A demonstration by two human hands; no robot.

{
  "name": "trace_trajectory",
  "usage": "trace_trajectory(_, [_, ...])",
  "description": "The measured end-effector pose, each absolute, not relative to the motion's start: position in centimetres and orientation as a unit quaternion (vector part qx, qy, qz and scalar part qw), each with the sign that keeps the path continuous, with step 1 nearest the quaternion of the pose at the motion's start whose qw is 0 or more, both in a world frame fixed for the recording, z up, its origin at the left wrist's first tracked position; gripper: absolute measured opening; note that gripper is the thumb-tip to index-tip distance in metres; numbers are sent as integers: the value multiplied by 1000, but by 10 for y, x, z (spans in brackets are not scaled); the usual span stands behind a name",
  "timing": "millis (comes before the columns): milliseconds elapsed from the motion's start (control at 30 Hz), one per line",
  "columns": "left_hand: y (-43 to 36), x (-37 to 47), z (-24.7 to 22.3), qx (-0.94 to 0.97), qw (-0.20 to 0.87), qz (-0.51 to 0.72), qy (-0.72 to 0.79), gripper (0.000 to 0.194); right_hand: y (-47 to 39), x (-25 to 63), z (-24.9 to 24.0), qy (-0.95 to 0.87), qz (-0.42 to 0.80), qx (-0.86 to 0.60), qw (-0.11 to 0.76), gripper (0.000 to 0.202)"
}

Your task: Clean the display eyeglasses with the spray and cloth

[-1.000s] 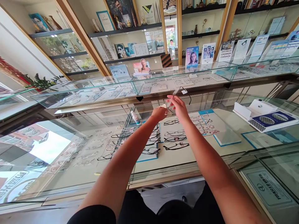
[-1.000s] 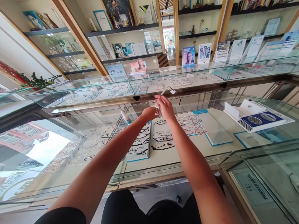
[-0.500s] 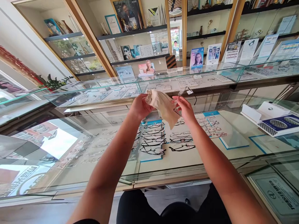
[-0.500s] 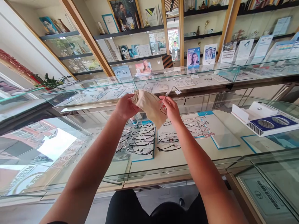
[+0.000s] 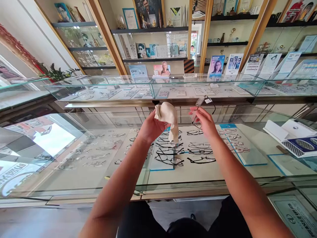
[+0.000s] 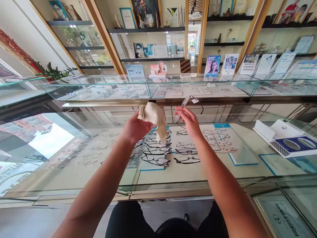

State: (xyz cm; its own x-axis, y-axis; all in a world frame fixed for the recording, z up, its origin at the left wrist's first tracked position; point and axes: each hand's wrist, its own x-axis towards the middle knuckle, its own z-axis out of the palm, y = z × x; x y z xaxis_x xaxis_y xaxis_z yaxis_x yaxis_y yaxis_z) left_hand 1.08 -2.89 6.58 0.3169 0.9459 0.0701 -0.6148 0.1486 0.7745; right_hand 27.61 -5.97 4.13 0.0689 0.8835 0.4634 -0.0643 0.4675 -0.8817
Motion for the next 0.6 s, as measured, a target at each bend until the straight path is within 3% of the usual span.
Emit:
trace_trajectory(233, [-35, 17, 59, 359, 729, 558, 166, 44, -72, 266, 36, -621, 382, -356, 585, 42])
trace_trajectory(400, [-35, 17, 50, 439, 715, 509, 192, 50, -79, 263, 44, -631, 379, -305, 604, 37])
trace_trajectory(600, [-33, 17, 46, 469, 734, 430, 235, 58, -89, 260, 55, -621, 491, -229, 566, 35])
